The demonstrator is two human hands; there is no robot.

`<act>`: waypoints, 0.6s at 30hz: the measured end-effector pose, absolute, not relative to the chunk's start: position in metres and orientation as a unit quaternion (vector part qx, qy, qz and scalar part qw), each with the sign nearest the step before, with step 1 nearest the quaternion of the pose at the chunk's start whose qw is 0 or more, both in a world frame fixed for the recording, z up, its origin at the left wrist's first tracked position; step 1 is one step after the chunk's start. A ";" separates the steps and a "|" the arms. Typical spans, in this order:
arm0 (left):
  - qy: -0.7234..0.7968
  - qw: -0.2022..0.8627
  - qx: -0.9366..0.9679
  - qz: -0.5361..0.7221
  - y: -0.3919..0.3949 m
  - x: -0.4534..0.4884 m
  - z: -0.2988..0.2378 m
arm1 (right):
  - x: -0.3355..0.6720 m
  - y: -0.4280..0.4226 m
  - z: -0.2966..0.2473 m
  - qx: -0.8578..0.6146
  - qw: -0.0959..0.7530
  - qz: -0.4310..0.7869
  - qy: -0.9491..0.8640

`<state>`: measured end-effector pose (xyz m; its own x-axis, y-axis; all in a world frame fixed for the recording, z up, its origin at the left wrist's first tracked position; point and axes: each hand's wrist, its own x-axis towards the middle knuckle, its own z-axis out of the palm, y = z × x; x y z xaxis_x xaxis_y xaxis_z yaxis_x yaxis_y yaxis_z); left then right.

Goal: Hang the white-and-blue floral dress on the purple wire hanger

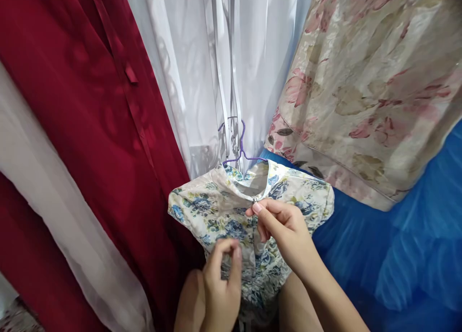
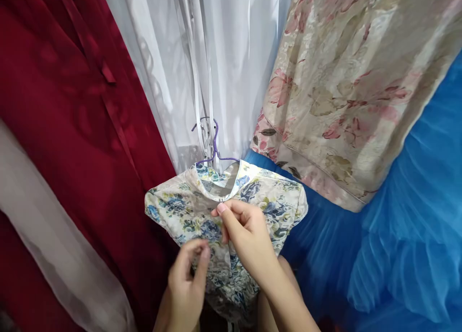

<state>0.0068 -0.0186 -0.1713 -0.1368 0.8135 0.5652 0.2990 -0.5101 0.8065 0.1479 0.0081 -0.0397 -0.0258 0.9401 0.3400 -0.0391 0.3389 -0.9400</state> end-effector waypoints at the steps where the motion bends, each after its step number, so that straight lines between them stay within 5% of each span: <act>1: 0.439 0.186 0.618 0.625 -0.012 0.003 -0.150 | 0.148 0.007 -0.040 -0.388 0.576 0.425 -0.581; 8: 0.325 0.078 0.773 0.539 0.027 0.000 -0.020 | 0.154 -0.005 -0.029 -0.377 0.570 0.409 -0.605; 14: 0.304 0.056 0.845 0.436 0.030 -0.005 -0.004 | 0.160 0.005 -0.031 -0.361 0.587 0.407 -0.599; 18: 0.278 0.026 0.829 0.485 0.027 -0.004 -0.004 | 0.147 0.025 -0.048 -0.340 0.603 0.432 -0.579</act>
<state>-0.0043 0.0269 -0.0044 0.3750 0.4862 0.7893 0.4355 -0.8440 0.3129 0.1469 0.0251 -0.0481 -0.0433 0.9133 0.4050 -0.1267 0.3971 -0.9090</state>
